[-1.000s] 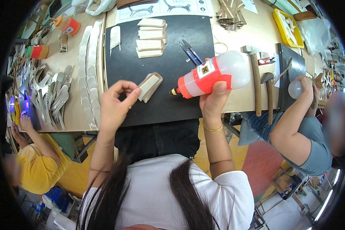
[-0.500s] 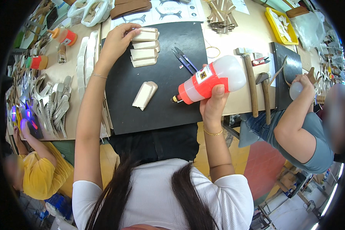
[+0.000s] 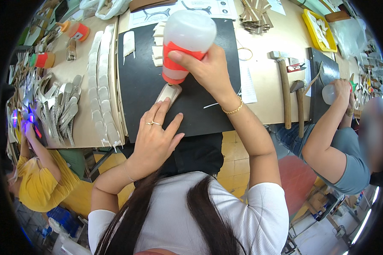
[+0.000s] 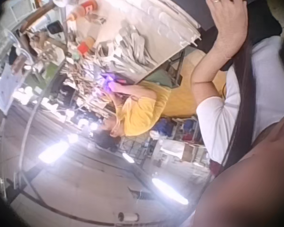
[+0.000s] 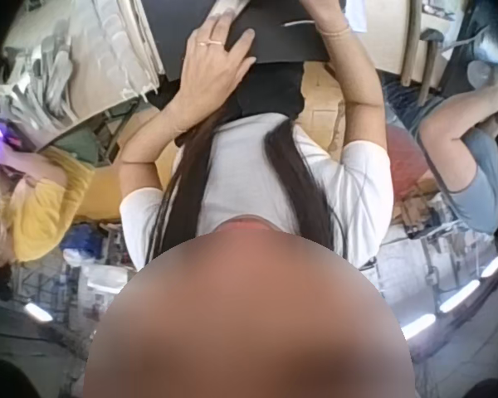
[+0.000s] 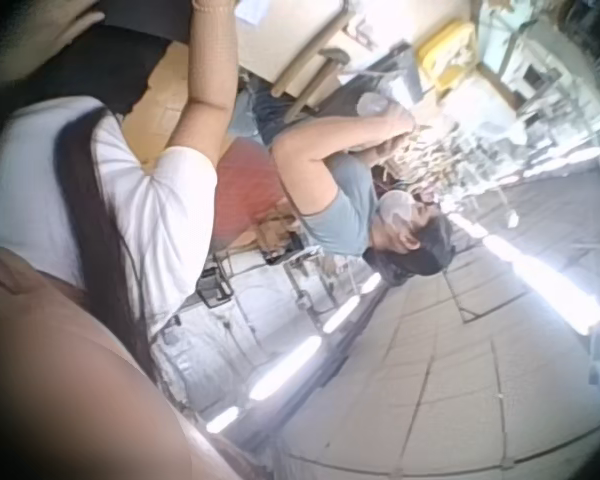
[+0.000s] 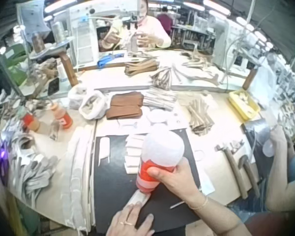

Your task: The person repeatedly applies glue from a red squeeze bottle onto small rectangular craft pieces on a black mat, then stacks them. The person handles the pieces one at a time and places them in a growing pile on the table.

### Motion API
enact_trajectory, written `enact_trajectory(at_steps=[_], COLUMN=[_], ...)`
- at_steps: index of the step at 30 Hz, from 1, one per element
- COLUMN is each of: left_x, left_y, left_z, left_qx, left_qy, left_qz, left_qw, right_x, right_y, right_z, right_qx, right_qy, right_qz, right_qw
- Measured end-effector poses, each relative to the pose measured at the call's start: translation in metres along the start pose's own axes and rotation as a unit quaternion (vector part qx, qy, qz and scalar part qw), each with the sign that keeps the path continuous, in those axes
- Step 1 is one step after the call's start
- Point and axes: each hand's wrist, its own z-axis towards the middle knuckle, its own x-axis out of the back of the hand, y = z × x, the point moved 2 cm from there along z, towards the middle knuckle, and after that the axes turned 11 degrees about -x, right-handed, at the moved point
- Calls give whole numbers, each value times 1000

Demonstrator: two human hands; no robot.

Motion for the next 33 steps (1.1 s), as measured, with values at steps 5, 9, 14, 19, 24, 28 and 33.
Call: enact_trajectory(at_steps=[5,9,14,19,24,28,33], left_x=[-21,-33,-37,-31,-29,-29,-27], left_y=[6,9,14,17,16,15,15], left_z=[-4,-4,-4,-2,-2,-2,2], left_qx=[-1,-1,14,19,29,23,21], left_qy=[11,38,26,29,8,-10,-11], left_qz=[95,159,156,120,99,134,136], left_qw=[995,987,987,992,995,991,990], right_x=[-15,-22,-35,-55,-53,-24,-16], right_y=[-3,-1,-3,-4,-3,-9,-7], right_z=[18,23,18,4,1,18,18], right_qx=[-6,-23,-26,-48,-59,-42,-4], right_qy=[-34,-39,-91,-152,-132,-52,-43], right_qz=[-102,-140,-143,-138,-93,-50,-124], right_qw=[994,989,985,978,985,997,991])
